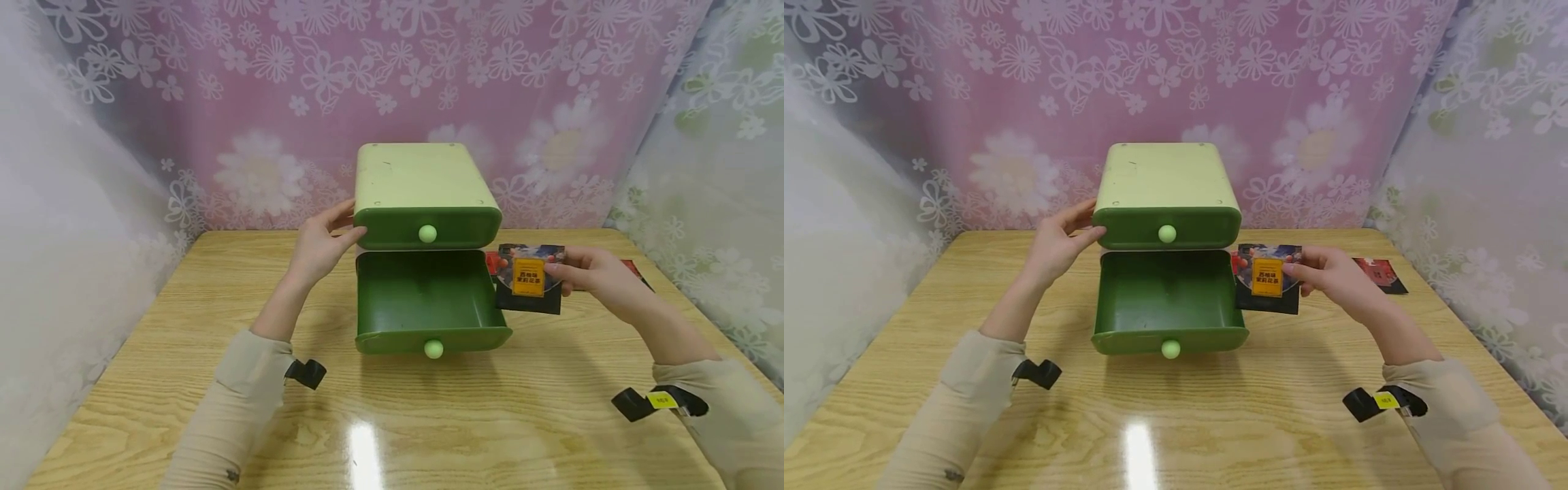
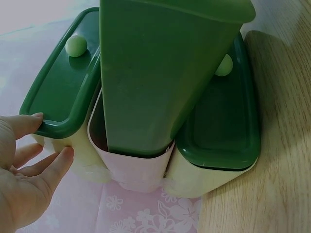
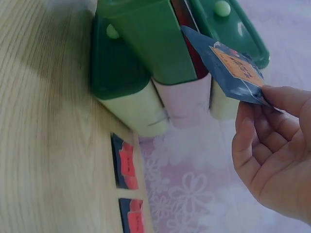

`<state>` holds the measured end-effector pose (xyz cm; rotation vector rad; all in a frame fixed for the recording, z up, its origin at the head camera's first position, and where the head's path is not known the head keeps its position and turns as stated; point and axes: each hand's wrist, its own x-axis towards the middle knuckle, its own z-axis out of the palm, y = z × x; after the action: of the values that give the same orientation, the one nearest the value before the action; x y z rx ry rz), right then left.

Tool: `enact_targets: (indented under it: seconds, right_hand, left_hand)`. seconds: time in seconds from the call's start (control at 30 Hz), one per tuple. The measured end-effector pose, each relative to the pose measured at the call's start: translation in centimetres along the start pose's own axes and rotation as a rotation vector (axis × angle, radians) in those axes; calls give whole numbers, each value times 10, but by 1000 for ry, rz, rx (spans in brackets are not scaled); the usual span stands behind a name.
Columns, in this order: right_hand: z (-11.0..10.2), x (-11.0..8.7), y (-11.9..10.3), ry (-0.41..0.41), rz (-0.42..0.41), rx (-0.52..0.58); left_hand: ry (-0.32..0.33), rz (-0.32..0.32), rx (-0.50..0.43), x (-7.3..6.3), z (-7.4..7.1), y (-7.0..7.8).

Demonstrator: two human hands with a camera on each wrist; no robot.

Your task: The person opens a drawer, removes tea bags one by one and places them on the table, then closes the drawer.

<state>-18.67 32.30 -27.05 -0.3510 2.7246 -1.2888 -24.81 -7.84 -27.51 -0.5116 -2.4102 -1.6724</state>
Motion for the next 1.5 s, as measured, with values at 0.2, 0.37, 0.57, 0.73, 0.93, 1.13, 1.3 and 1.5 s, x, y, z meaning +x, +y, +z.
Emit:
enact_targets:
  seconds: [0.2,0.37,0.57,0.73,0.93,1.13,1.3,1.5]
  right_hand:
    - [-7,1,15,31,70,55]
    - [-12,4,29,40,101,140]
    - [-11,10,52,-16,142,131]
    - [-3,19,67,-33,167,146]
    - [9,28,79,-59,161,153]
    - [20,39,84,-76,183,126]
    - [27,48,88,-65,228,79]
    - [32,58,94,-64,258,29]
  left_hand:
    - [4,8,9,0,1,1]
    - [4,6,7,0,1,0]
    - [-1,-6,4,-1,0,0]
    - [-3,-4,7,-2,-1,0]
    - [2,1,11,-2,0,0]
    - [1,8,6,-2,1,1]
    - [-1,16,6,-1,0,1]
    - [-6,9,6,-1,0,1]
